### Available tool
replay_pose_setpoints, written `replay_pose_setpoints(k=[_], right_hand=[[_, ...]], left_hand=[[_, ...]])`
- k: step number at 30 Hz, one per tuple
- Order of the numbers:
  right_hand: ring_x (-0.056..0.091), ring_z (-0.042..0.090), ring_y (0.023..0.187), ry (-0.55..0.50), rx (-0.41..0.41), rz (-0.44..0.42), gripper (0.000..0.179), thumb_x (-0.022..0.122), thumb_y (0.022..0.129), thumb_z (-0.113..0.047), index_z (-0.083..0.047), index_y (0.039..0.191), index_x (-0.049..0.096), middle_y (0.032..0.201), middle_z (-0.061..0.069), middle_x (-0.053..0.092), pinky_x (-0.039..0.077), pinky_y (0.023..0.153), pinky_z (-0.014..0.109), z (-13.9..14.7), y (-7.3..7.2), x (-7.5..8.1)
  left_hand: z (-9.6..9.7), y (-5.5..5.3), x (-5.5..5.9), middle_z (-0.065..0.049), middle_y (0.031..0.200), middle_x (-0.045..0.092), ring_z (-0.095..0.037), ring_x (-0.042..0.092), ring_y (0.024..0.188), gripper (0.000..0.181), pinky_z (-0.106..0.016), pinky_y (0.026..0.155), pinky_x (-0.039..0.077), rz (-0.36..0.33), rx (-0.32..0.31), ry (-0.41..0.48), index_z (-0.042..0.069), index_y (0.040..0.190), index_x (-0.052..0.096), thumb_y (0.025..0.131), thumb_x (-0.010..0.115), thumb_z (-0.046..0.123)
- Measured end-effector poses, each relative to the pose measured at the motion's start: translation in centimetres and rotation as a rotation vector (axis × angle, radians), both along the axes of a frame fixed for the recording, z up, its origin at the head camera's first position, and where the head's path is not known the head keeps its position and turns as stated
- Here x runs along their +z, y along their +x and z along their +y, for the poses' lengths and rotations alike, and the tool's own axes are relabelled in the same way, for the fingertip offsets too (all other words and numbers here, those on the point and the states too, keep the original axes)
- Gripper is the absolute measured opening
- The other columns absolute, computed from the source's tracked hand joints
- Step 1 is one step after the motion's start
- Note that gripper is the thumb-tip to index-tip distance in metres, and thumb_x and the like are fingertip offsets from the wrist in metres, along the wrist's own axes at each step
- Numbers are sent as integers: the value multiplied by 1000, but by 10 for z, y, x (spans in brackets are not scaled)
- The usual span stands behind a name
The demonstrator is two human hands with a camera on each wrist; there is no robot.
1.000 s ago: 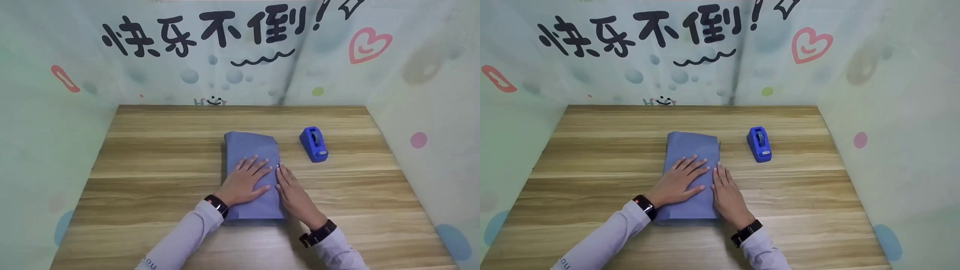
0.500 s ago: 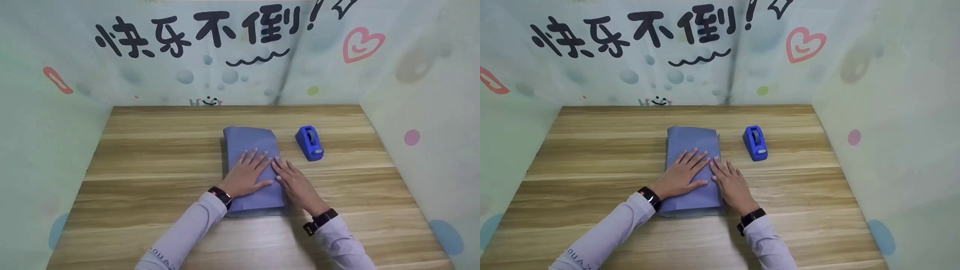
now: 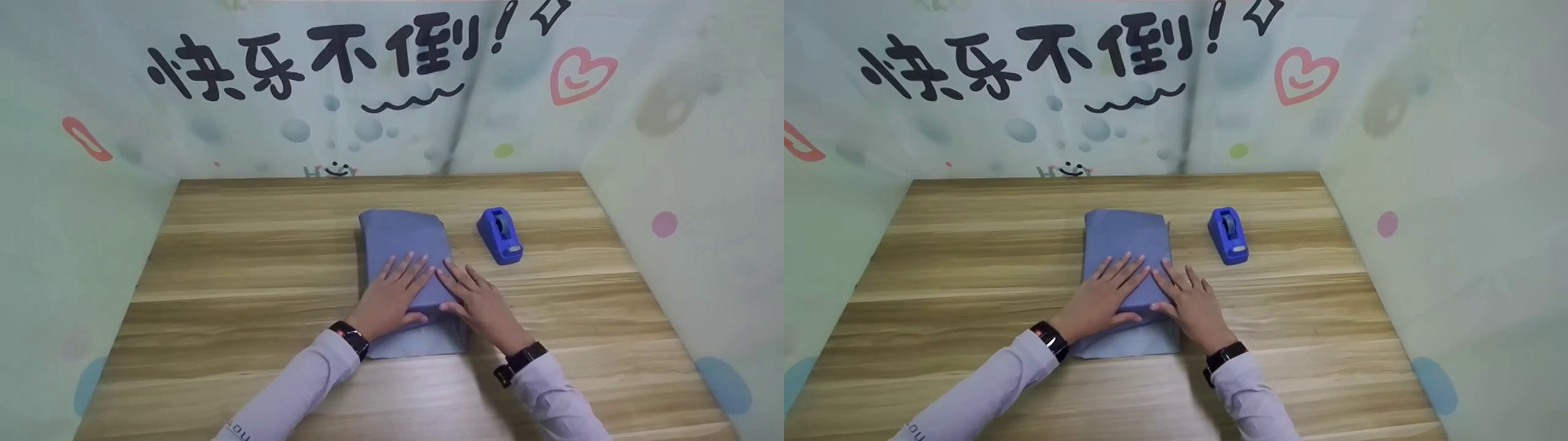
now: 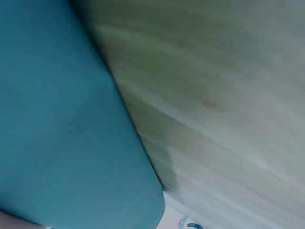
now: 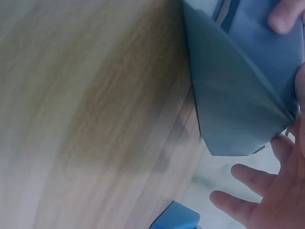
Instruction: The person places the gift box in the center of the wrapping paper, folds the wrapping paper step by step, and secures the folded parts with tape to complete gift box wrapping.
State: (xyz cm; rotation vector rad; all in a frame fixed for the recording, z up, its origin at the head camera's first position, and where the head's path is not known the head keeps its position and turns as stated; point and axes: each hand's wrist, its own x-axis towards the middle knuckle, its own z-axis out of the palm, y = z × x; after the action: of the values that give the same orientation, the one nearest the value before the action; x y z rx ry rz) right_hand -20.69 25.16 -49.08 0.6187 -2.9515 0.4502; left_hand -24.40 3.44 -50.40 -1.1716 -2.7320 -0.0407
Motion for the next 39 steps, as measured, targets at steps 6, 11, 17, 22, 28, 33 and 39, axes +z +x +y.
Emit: replay_pose_setpoints(k=[6,11,17,22,28,33,39], right_hand=[[35,46,130,20,-4,13,63,55,85,-49,-25,141,39,152,7,28,38,93,65,-2,-1,2],[40,44,127,81,-12,36,66,58,82,-51,-24,140,42,151,11,31,42,87,65,-3,-1,3],[57,40,106,48,-46,26,71,70,78,-35,-26,141,40,133,22,51,47,86,53,-6,2,-2],[63,33,78,-8,-89,39,73,75,76,-24,-26,141,41,88,21,68,52,70,46,-7,8,-4],[62,30,68,-6,-128,16,75,75,76,-23,-29,141,40,72,18,64,52,61,44,-10,10,-5],[62,29,68,-13,-137,-14,74,74,78,-22,-30,142,38,73,18,64,52,60,43,-11,11,-4],[63,31,70,-29,-130,-14,74,73,78,-19,-29,142,38,75,19,65,52,63,46,-11,13,-6]], left_hand=[[-4,7,-5,-5,156,17,-34,13,143,95,-61,111,13,37,105,40,27,149,20,73,67,58],[-6,17,-8,-8,155,21,-39,17,141,96,-66,106,18,51,199,77,27,148,22,71,73,50],[-14,23,-8,-9,154,21,-39,16,141,95,-56,112,18,94,170,34,25,148,21,71,77,36],[-27,29,-8,-12,154,20,-44,15,139,84,-50,113,20,90,61,71,22,149,22,80,67,5],[-39,34,-1,-10,157,11,-40,6,142,86,-49,115,14,-127,28,158,18,150,19,78,61,-7],[-35,33,2,-10,154,21,-38,15,142,72,-52,115,13,-95,56,152,19,148,26,86,62,22],[-12,22,5,-5,155,22,-33,17,142,67,-48,116,15,-2,98,15,23,148,24,92,42,54]])
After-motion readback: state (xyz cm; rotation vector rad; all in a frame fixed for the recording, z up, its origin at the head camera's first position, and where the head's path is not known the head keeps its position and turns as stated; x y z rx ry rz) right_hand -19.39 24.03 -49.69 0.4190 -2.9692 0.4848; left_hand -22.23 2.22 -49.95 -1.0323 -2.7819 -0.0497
